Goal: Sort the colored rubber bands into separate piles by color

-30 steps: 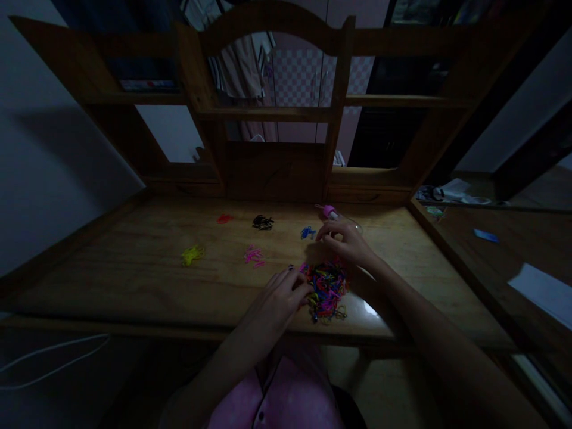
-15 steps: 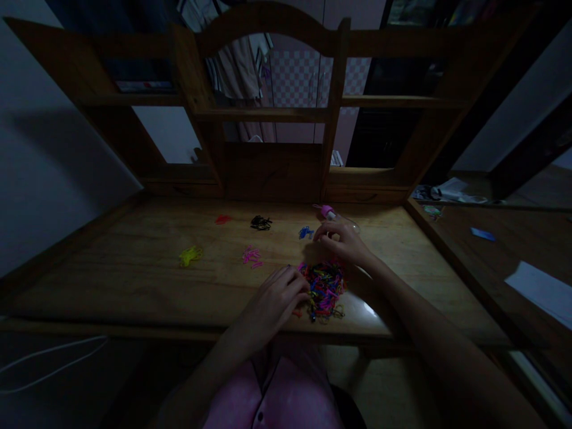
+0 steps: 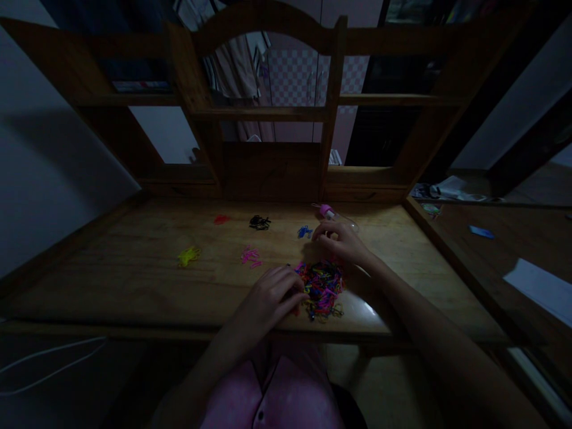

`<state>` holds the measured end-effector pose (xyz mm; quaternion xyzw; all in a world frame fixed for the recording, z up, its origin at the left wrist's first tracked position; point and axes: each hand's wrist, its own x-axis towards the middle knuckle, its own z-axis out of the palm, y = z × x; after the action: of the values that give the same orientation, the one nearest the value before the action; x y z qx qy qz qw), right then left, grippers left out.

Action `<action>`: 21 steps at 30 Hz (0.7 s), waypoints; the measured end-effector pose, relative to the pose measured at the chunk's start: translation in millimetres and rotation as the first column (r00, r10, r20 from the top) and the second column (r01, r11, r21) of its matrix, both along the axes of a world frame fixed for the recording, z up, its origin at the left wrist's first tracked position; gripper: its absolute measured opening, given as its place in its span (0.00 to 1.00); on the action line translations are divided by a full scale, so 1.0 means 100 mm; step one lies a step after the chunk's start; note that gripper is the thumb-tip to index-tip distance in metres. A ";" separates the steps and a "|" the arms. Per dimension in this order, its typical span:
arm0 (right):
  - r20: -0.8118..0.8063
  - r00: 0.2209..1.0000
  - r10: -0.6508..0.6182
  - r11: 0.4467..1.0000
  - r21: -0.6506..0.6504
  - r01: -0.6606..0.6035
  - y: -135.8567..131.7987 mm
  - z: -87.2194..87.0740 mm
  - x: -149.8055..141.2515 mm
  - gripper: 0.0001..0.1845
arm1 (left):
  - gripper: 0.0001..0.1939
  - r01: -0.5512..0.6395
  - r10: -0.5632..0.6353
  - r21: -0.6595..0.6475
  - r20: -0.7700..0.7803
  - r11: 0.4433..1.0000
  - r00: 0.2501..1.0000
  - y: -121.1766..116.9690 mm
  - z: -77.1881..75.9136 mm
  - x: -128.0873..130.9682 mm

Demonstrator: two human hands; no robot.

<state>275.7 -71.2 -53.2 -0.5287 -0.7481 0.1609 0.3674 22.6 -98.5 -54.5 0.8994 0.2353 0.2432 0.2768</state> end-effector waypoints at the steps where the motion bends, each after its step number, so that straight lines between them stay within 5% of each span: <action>1: 0.002 1.000 -0.002 1.000 0.001 0.002 0.00 0.00 0.00 0.10 | 0.05 -0.006 0.006 -0.013 0.007 1.000 1.000 0.00 0.01 -0.01; 21: 0.028 1.000 -0.005 1.000 -0.021 0.006 0.00 0.00 0.02 0.10 | 0.09 -0.172 0.187 -0.145 0.094 0.974 0.978 0.08 -0.03 -0.05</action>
<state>277.6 -71.4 -53.3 -0.5367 -0.7499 0.1606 0.3518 17.5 -90.3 -57.9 0.8391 0.3165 0.2985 0.3264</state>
